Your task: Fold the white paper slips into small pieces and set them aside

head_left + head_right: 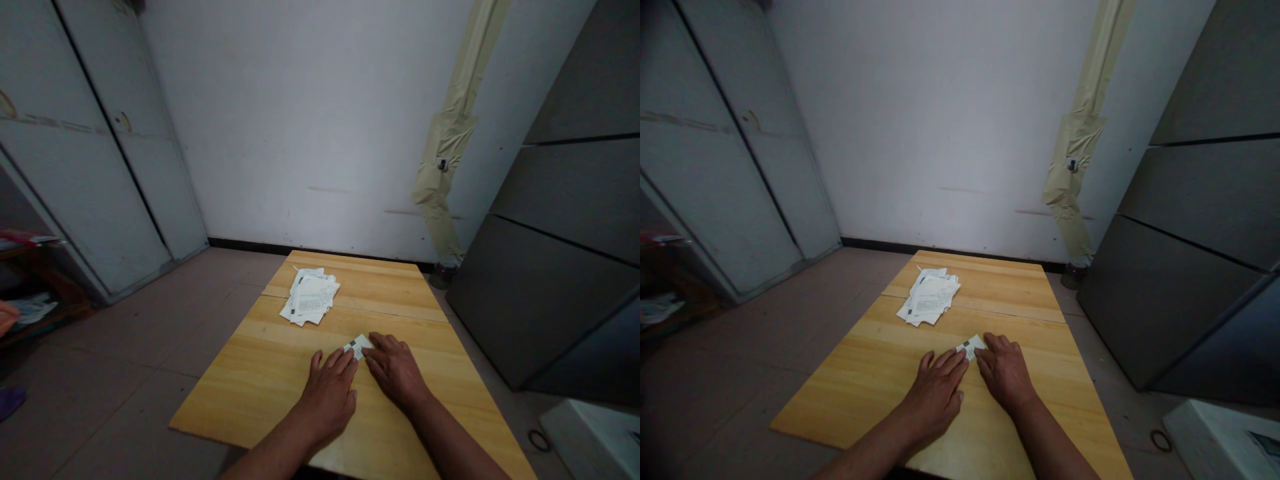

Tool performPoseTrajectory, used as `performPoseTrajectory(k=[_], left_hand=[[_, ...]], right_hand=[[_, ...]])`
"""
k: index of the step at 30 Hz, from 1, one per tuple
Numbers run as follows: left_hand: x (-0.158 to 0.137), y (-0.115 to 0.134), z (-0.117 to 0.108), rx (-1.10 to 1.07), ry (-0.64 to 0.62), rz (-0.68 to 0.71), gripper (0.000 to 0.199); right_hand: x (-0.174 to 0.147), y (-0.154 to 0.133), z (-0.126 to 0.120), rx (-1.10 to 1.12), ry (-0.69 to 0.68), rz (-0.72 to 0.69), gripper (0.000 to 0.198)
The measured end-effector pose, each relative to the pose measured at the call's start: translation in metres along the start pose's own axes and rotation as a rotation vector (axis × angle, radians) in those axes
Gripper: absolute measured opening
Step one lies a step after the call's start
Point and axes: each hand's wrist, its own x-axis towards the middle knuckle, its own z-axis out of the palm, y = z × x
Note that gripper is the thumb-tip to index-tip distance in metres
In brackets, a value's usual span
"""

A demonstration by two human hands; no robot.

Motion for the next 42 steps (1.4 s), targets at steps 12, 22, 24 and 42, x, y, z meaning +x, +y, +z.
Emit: performPoseTrajectory(k=[12,22,24,42], left_hand=[[-0.004,-0.001,0.003,0.037,0.133,-0.027,0.050],[-0.007,-0.002,0.003,0.026,0.235,0.040,0.048],[-0.007,-0.003,0.002,0.009,0.258,0.061,0.048],[-0.015,0.003,-0.009,0.071,0.297,0.322,0.045]], right_hand=[[0.031,-0.019,-0.010,0.288,-0.038,-0.049,0.045],[0.030,-0.017,-0.003,0.294,-0.061,-0.074,0.056],[0.028,-0.015,-0.003,0.315,-0.021,-0.072,0.048],[-0.012,-0.008,0.005,0.181,0.134,-0.326,0.019]])
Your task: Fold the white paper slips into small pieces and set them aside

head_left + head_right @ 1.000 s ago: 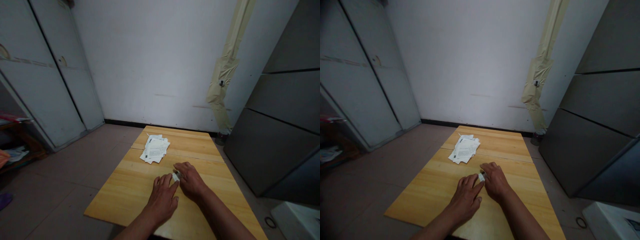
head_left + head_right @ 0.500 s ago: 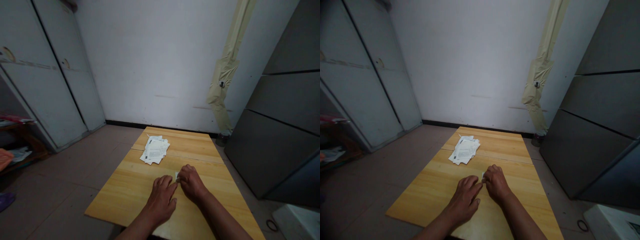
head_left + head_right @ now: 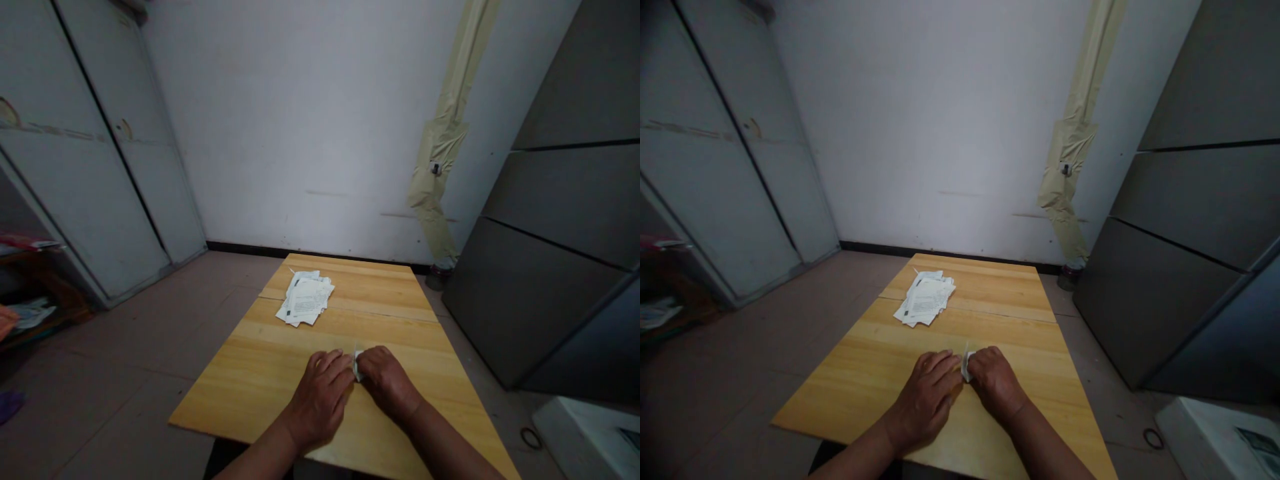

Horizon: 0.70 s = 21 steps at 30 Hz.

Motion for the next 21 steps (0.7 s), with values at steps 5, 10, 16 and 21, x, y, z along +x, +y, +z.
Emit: performPoseTrajectory(k=[5,10,16,21], left_hand=[[0.000,0.000,0.000,0.006,-0.013,0.123,0.042],[0.001,-0.001,0.005,0.011,-0.069,0.052,0.041],[0.002,0.000,0.007,-0.003,-0.043,-0.017,0.015],[0.004,0.000,0.005,-0.008,-0.060,-0.026,0.025]], right_hand=[[-0.001,-0.009,-0.012,-0.082,-0.073,-0.010,0.010],[-0.003,-0.015,-0.014,-0.040,-0.122,0.028,0.014],[-0.019,-0.004,-0.005,0.185,0.006,0.130,0.023],[-0.023,0.005,-0.002,0.287,0.048,0.213,0.016]])
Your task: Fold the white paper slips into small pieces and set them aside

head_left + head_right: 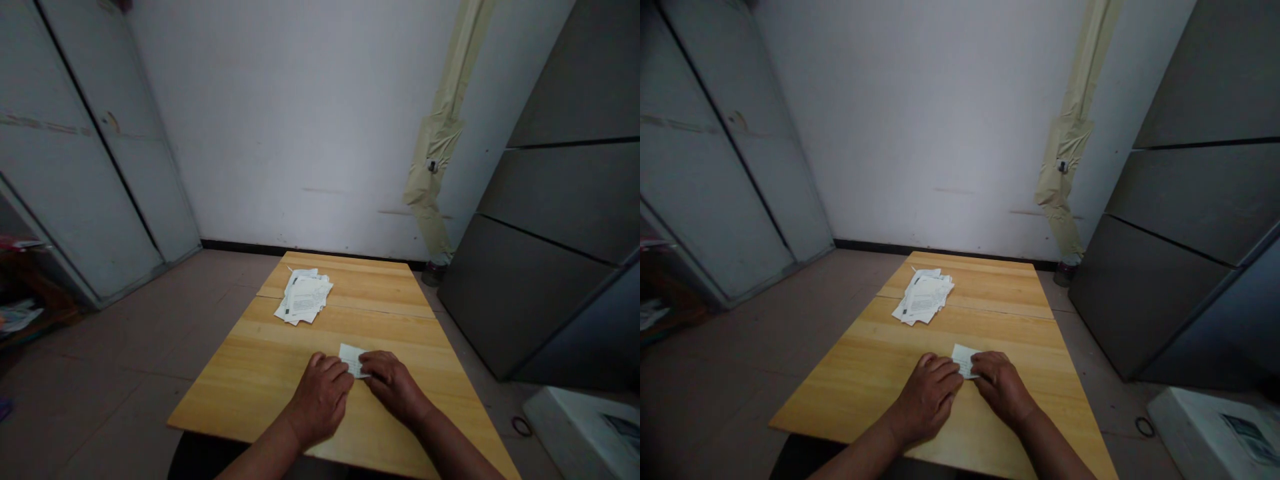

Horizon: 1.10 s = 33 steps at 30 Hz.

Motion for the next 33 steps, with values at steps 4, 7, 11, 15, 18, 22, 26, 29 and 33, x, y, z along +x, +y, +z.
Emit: performPoseTrajectory(k=[4,7,11,15,18,22,26,29,33], left_hand=[[-0.001,-0.001,0.001,-0.004,0.004,-0.002,0.033],[0.000,-0.002,0.002,-0.026,-0.019,-0.014,0.029],[0.002,-0.002,0.001,-0.067,-0.047,-0.036,0.026],[0.002,-0.002,0.003,-0.087,-0.040,-0.049,0.026],[0.002,-0.003,0.006,-0.093,-0.033,-0.043,0.026],[0.001,-0.004,0.007,-0.097,-0.024,-0.045,0.026],[0.002,-0.003,0.005,-0.099,-0.039,-0.046,0.025],[0.003,-0.002,0.003,-0.105,-0.055,-0.049,0.023],[0.003,-0.002,0.001,-0.104,-0.075,-0.053,0.022]], right_hand=[[0.002,-0.001,-0.004,0.087,-0.023,0.132,0.013],[0.005,-0.003,-0.007,0.200,-0.026,0.215,0.013],[0.012,-0.005,-0.009,0.268,-0.019,0.258,0.013],[0.021,-0.004,-0.006,0.222,-0.003,0.267,0.008],[0.026,-0.004,-0.002,0.151,0.000,0.291,0.009],[0.031,-0.007,0.002,0.039,-0.017,0.327,0.011],[0.033,-0.008,0.004,-0.015,-0.028,0.346,0.012],[0.033,-0.007,0.007,-0.043,-0.039,0.351,0.013],[0.033,-0.005,0.009,-0.051,-0.051,0.367,0.013]])
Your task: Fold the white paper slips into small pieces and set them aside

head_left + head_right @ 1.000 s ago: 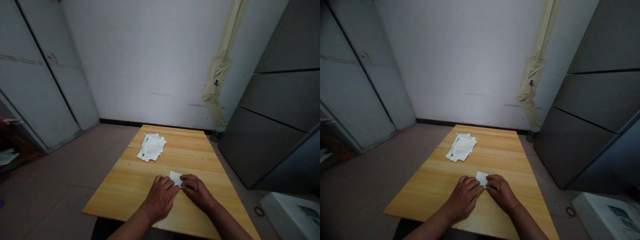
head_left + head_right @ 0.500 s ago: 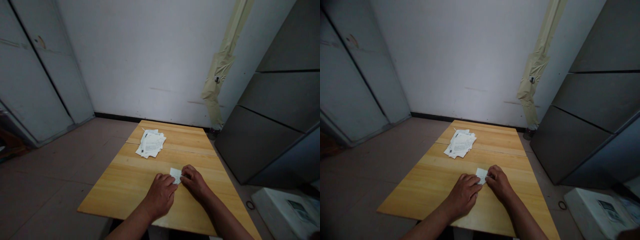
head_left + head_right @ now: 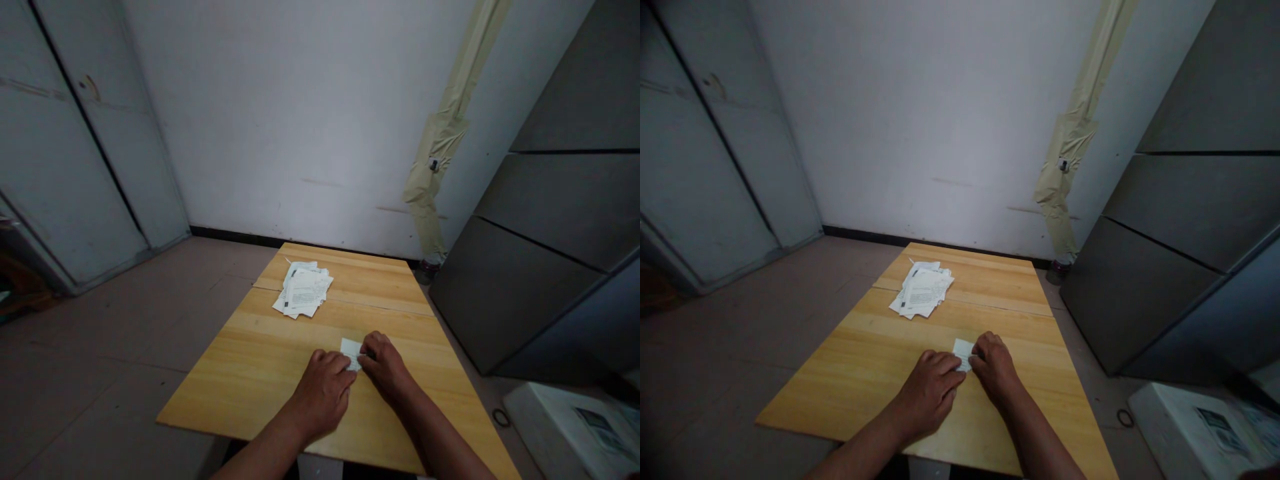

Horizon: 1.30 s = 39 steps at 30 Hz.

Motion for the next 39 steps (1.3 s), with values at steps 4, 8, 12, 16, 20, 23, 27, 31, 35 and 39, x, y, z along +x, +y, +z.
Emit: performPoseTrajectory(k=[4,8,12,16,20,23,27,31,35,39], left_hand=[[0.000,0.001,-0.002,0.017,-0.010,0.001,0.021],[0.001,0.004,-0.005,0.046,-0.011,0.052,0.018],[0.002,0.004,-0.004,0.058,-0.036,0.115,0.020],[0.004,0.003,-0.003,0.083,-0.068,0.113,0.017],[0.008,0.003,-0.007,0.109,-0.098,0.112,0.012],[0.012,0.003,-0.008,0.116,-0.121,0.103,0.010],[0.014,0.002,-0.005,0.089,-0.108,0.066,0.015],[0.014,0.000,-0.002,0.056,-0.078,0.063,0.023],[0.013,0.000,0.000,0.047,-0.078,0.072,0.021],[0.014,0.000,0.000,0.036,-0.079,0.067,0.024]], right_hand=[[0.002,0.000,-0.001,0.028,-0.007,0.019,0.013],[0.008,-0.002,-0.004,0.054,-0.028,0.084,0.016],[0.013,-0.003,-0.009,0.059,-0.075,0.112,0.016],[0.015,-0.004,-0.010,0.088,-0.095,0.126,0.013],[0.015,0.000,-0.006,0.129,-0.066,0.133,0.013],[0.014,0.004,-0.003,0.167,-0.023,0.121,0.013],[0.013,0.008,-0.002,0.206,0.004,0.090,0.014],[0.011,0.007,-0.006,0.230,0.000,0.048,0.015],[0.008,0.005,-0.008,0.242,-0.010,0.023,0.013],[0.002,0.003,-0.008,0.186,0.009,-0.009,0.017]])
